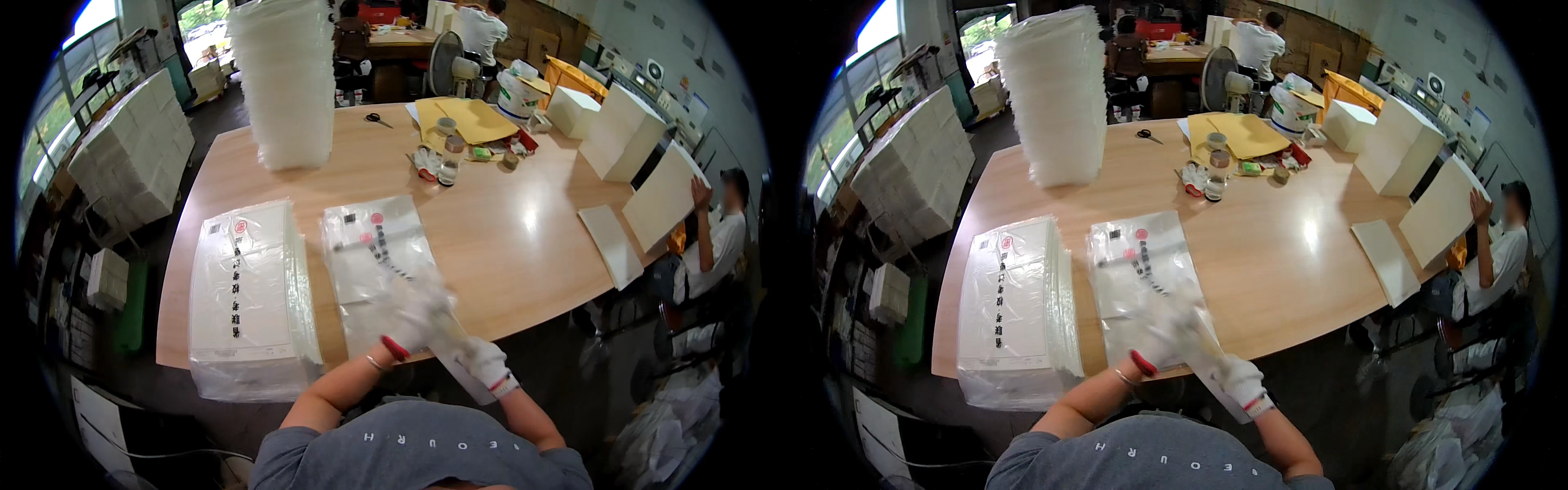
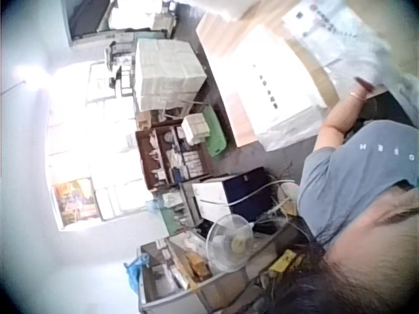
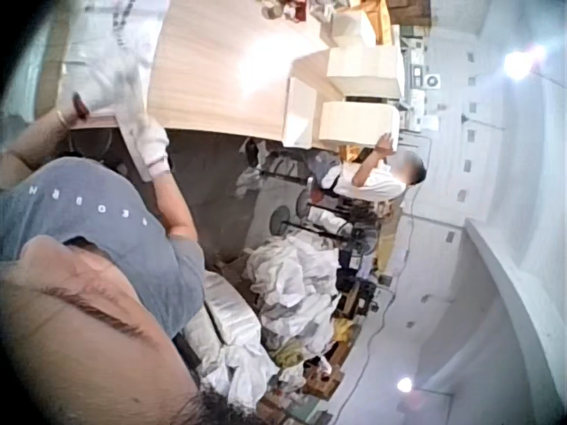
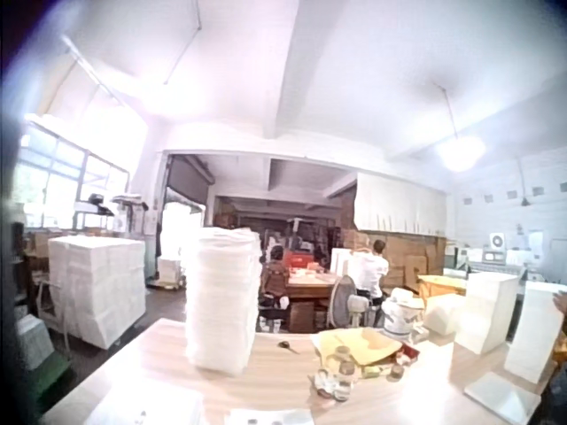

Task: The person repeatedly picks up white sheets of paper and places them into clear plastic bags on a table. The person then walks to a pile of large white sacks, picks one up, and returns to the table to resume bagging the papers.

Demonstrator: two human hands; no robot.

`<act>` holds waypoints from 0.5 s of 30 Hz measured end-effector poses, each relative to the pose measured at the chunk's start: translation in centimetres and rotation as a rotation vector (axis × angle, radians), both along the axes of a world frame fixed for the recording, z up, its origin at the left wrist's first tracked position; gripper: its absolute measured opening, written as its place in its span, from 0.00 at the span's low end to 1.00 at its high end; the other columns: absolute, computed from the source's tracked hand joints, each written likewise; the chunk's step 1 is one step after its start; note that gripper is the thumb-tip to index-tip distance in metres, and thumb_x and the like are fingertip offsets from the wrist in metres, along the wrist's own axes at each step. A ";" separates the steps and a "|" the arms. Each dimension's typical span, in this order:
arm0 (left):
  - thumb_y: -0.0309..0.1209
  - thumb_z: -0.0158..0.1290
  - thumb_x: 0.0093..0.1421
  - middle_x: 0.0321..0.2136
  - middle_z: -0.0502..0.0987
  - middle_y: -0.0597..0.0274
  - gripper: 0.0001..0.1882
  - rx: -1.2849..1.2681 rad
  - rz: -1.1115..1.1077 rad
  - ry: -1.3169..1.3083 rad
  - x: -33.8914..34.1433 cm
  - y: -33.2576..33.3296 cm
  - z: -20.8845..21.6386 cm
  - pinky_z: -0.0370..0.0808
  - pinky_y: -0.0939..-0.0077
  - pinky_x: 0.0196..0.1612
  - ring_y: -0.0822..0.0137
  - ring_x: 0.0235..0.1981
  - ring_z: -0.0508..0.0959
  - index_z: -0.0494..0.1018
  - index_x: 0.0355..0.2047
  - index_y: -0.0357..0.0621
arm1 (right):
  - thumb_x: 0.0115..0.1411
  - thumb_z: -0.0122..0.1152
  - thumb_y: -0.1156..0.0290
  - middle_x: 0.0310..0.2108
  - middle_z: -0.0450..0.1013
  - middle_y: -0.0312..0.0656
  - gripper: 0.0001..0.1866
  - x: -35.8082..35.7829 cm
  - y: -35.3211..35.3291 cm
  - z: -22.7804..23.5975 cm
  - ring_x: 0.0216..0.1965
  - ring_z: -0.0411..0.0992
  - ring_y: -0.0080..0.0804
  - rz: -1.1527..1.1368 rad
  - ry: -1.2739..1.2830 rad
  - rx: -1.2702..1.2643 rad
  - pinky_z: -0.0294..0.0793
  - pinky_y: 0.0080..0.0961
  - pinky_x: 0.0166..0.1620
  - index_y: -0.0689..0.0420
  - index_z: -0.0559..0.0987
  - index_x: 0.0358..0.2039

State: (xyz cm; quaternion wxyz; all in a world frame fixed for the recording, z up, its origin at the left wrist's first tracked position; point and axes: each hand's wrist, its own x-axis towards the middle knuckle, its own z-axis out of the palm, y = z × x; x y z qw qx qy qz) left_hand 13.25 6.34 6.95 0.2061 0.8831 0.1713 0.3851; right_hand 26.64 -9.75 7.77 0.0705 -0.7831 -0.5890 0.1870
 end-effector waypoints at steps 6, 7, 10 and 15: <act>0.28 0.51 0.45 0.32 0.73 0.51 0.21 -0.013 0.071 -0.078 -0.1 1.5 -1.7 0.71 0.64 0.35 0.54 0.32 0.73 0.70 0.43 0.45 | 0.47 0.62 0.53 0.46 0.65 0.46 0.30 3.0 7.8 -5.1 0.44 0.68 0.47 -0.305 0.229 0.333 0.68 0.38 0.44 0.48 0.65 0.49; 0.28 0.51 0.45 0.32 0.73 0.52 0.21 -0.070 0.101 0.071 -0.9 2.8 -2.9 0.71 0.65 0.35 0.54 0.32 0.74 0.70 0.43 0.46 | 0.46 0.62 0.52 0.48 0.64 0.45 0.31 1.6 9.0 -2.8 0.45 0.67 0.47 -0.464 0.139 0.374 0.67 0.38 0.45 0.48 0.65 0.49; 0.28 0.53 0.46 0.34 0.73 0.52 0.21 -0.058 0.123 0.361 -2.9 3.4 -8.8 0.72 0.67 0.35 0.55 0.34 0.75 0.69 0.44 0.50 | 0.54 0.54 0.59 0.48 0.64 0.50 0.23 0.9 14.4 -5.9 0.43 0.69 0.51 -0.296 -0.080 0.467 0.69 0.41 0.41 0.49 0.62 0.49; 0.30 0.47 0.51 0.45 0.66 0.44 0.24 0.360 0.710 0.348 -5.8 6.6 -13.1 0.65 0.60 0.50 0.50 0.47 0.67 0.61 0.50 0.44 | 0.59 0.43 0.63 0.39 0.69 0.59 0.25 6.6 19.8 -11.3 0.40 0.69 0.55 -0.176 -0.040 -0.004 0.68 0.46 0.39 0.51 0.54 0.56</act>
